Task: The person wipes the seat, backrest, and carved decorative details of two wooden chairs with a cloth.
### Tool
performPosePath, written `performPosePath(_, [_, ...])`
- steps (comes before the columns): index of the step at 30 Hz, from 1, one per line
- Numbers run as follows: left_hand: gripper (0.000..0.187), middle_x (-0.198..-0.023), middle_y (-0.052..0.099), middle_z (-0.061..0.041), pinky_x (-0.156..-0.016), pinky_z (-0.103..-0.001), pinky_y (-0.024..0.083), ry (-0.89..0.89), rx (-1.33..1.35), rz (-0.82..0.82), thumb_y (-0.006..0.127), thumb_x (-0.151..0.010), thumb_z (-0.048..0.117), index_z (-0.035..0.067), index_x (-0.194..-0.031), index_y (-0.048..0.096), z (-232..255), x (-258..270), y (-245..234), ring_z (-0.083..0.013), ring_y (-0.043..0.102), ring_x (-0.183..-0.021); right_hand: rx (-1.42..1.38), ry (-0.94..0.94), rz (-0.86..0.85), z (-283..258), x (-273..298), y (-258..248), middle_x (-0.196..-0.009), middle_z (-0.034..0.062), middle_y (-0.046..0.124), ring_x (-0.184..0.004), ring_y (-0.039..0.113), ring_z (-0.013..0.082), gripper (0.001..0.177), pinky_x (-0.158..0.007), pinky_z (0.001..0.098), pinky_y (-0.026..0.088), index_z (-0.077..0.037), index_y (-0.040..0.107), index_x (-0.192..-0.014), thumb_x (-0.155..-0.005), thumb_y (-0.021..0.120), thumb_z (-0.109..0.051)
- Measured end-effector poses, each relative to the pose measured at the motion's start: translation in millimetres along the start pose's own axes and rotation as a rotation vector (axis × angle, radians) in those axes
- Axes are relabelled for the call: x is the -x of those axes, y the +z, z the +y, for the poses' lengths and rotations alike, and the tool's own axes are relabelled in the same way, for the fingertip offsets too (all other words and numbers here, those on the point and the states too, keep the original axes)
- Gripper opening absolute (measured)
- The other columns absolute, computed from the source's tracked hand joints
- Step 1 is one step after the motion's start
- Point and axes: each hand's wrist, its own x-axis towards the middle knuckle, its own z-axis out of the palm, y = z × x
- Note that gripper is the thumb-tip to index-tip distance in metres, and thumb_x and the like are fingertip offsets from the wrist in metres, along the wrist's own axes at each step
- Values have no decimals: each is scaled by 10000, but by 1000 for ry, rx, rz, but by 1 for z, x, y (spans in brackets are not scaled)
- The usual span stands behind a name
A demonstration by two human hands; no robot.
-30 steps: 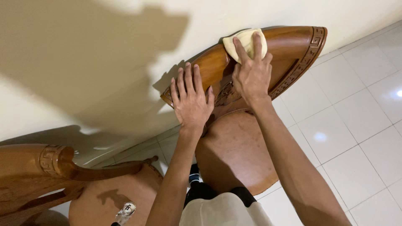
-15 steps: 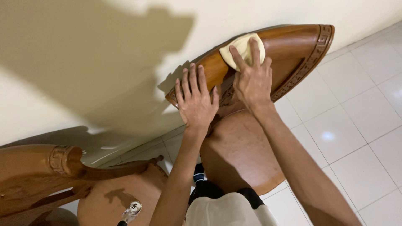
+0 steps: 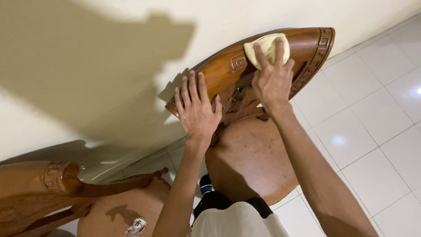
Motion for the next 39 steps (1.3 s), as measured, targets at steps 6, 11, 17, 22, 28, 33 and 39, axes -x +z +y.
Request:
performPosePath(6, [801,-1650,281,-180,-1251,-618,62,1,154,-35,618,-940,481,55,-1566,358,14,-10,1,-334,237,-1535,41,-122,48,-18,12,0,-1607,240,323,-977,591,413,756,-765,508,637,-306,580,-1524,-837,612,8])
performPosePath(11, [858,-1676,232,-207,-1257,-627,-23,136,224,-49,671,-915,431,27,-1583,313,38,-27,13,-341,164,-1570,-40,-136,-12,-14,-6,-6,-1621,226,334,-989,582,390,727,-803,494,621,-293,578,-1521,-865,592,20])
performPosePath(17, [931,-1691,185,-209,-1286,-587,5,288,152,-187,701,-870,338,-33,-1602,262,59,-40,33,-340,101,-1591,34,-107,-29,0,-26,-3,-1592,200,346,-1011,571,407,691,-788,522,607,-321,570,-1510,-883,613,-33])
performPosePath(22, [831,-1722,126,-174,-1306,-522,46,352,28,-37,620,-945,287,12,-1636,249,57,-34,52,-327,86,-1601,73,-38,-7,16,-21,-1,-1609,208,327,-1073,564,434,743,-802,545,609,-325,534,-1549,-869,633,-42])
performPosePath(28, [822,-1734,135,-157,-1322,-495,59,338,-85,67,618,-959,285,16,-1651,267,58,-28,66,-314,105,-1610,42,9,7,11,-1,-2,-1618,267,288,-1005,579,474,766,-727,514,637,-274,537,-1552,-843,611,7])
performPosePath(33, [908,-1726,138,-181,-1309,-504,55,330,61,41,655,-911,350,-2,-1645,252,61,-31,76,-319,117,-1605,35,-95,73,-5,6,0,-1593,275,332,-956,612,451,756,-729,527,640,-288,575,-1521,-824,625,-1])
performPosePath(39, [896,-1728,149,-174,-1308,-484,46,317,-113,7,632,-895,310,43,-1660,251,62,-29,70,-303,118,-1606,-40,-122,32,2,-10,-1,-1609,254,353,-1044,603,459,743,-790,558,637,-282,555,-1530,-847,621,4])
